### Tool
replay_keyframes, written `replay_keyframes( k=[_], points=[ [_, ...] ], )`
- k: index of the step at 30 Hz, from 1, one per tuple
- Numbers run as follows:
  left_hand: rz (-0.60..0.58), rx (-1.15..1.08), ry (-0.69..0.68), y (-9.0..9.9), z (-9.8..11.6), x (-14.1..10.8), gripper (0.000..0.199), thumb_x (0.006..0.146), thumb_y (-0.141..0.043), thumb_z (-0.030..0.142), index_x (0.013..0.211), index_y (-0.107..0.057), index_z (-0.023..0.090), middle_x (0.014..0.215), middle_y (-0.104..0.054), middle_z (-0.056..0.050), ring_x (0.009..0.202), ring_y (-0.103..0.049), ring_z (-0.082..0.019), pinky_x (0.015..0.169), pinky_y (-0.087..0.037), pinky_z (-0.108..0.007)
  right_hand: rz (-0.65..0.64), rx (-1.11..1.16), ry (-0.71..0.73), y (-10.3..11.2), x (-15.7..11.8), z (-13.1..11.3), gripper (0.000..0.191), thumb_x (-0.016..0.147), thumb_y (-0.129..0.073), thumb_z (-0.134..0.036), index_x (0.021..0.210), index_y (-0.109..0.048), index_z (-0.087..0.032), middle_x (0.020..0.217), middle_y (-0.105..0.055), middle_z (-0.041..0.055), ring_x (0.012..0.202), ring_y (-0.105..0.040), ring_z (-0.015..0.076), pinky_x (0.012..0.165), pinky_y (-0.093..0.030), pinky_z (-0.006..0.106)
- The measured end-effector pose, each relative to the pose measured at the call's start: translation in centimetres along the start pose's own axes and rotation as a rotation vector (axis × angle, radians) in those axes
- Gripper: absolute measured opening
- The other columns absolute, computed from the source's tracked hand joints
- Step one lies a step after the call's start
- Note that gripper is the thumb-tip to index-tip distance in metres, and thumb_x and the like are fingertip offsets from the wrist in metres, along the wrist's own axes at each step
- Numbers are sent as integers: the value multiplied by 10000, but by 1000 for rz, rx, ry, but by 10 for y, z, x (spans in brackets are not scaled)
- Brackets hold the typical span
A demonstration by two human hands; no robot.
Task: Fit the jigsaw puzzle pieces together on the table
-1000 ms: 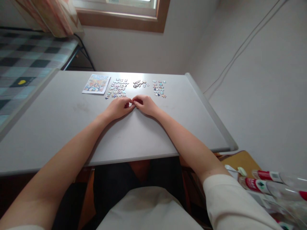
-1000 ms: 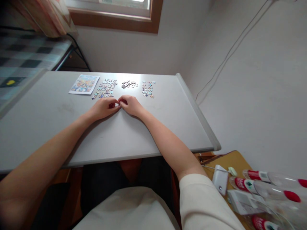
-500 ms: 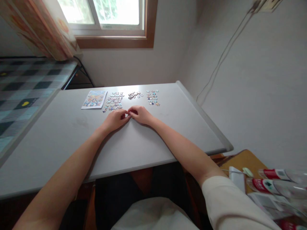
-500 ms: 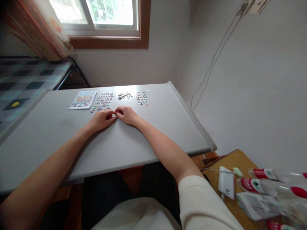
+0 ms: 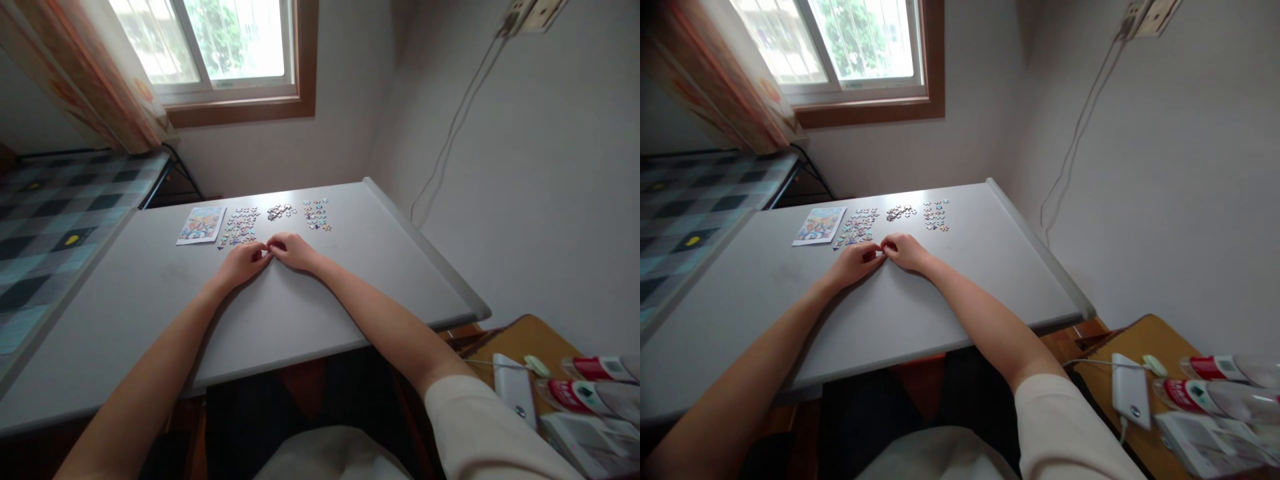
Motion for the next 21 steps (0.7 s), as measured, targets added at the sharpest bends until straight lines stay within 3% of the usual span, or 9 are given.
replay_keyframes(
  k=[21],
  points=[
    [15,-18,11,-3,-5,0,315,864,-526,441,858,-678,165,627,-532,14,558,-432,-104,545,-324,-222,21,-10,1,0,2,2,205,823,-531,-126,915,-714,-115,849,-688,54,744,-554,107,727,-412,223]
  ],
)
Point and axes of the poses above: each hand's wrist, its own x-axis towards the middle knuckle, its own y-axis out of the back of the hand, z = x × y, the point moved 8 cm from there along x, towards the middle knuckle
